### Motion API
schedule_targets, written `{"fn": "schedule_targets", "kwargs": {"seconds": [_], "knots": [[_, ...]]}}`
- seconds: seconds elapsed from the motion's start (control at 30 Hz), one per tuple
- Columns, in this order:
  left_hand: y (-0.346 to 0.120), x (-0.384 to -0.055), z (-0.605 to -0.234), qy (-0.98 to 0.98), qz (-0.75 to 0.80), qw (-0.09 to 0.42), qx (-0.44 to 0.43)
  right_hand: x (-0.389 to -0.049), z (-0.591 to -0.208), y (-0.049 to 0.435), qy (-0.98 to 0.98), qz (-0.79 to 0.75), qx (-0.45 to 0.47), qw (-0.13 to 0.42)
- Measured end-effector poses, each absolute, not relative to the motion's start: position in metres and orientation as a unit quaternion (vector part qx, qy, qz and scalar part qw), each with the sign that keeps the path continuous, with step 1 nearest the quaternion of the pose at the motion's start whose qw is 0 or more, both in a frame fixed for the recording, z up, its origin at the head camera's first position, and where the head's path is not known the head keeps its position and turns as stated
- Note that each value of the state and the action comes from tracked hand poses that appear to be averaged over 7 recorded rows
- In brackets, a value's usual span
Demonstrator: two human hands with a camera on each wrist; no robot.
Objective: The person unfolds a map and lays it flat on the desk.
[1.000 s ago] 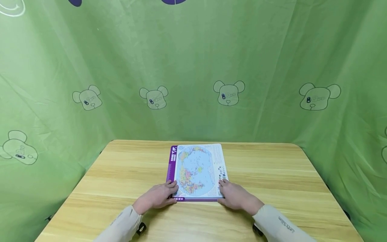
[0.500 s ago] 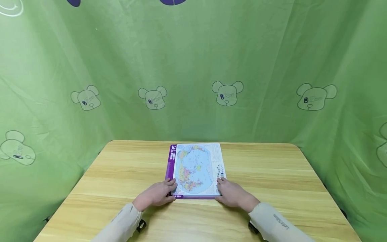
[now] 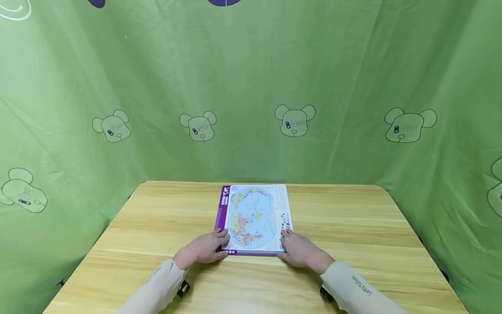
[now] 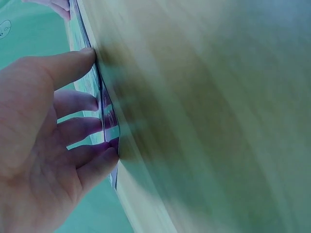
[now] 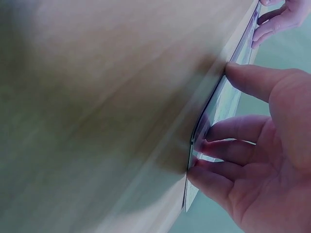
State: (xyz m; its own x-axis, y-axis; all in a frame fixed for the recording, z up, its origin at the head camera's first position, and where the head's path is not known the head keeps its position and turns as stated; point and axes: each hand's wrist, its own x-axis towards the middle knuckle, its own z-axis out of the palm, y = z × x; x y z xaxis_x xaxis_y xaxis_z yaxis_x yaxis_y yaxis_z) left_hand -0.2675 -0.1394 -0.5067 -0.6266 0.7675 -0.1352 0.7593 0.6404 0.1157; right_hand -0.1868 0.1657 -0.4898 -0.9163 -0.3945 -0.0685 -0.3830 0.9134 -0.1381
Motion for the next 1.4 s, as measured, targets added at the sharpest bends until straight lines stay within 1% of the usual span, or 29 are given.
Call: {"fn": "schedule_targets", "kwargs": {"seconds": [0.7,1.1,1.23,1.4], "knots": [[-0.139,-0.269,-0.512,0.906,0.024,0.093,0.413,-0.185,-0.492,0.162,0.979,-0.067,-0.186,0.041],[-0.144,-0.269,-0.506,0.9,0.041,0.095,0.424,-0.186,-0.49,0.162,0.98,-0.064,-0.182,0.045],[-0.147,-0.269,-0.508,0.898,0.043,0.091,0.428,-0.185,-0.492,0.162,0.98,-0.065,-0.181,0.046],[-0.151,-0.27,-0.514,0.898,0.044,0.067,0.433,-0.185,-0.491,0.163,0.982,-0.065,-0.168,0.056]]}}
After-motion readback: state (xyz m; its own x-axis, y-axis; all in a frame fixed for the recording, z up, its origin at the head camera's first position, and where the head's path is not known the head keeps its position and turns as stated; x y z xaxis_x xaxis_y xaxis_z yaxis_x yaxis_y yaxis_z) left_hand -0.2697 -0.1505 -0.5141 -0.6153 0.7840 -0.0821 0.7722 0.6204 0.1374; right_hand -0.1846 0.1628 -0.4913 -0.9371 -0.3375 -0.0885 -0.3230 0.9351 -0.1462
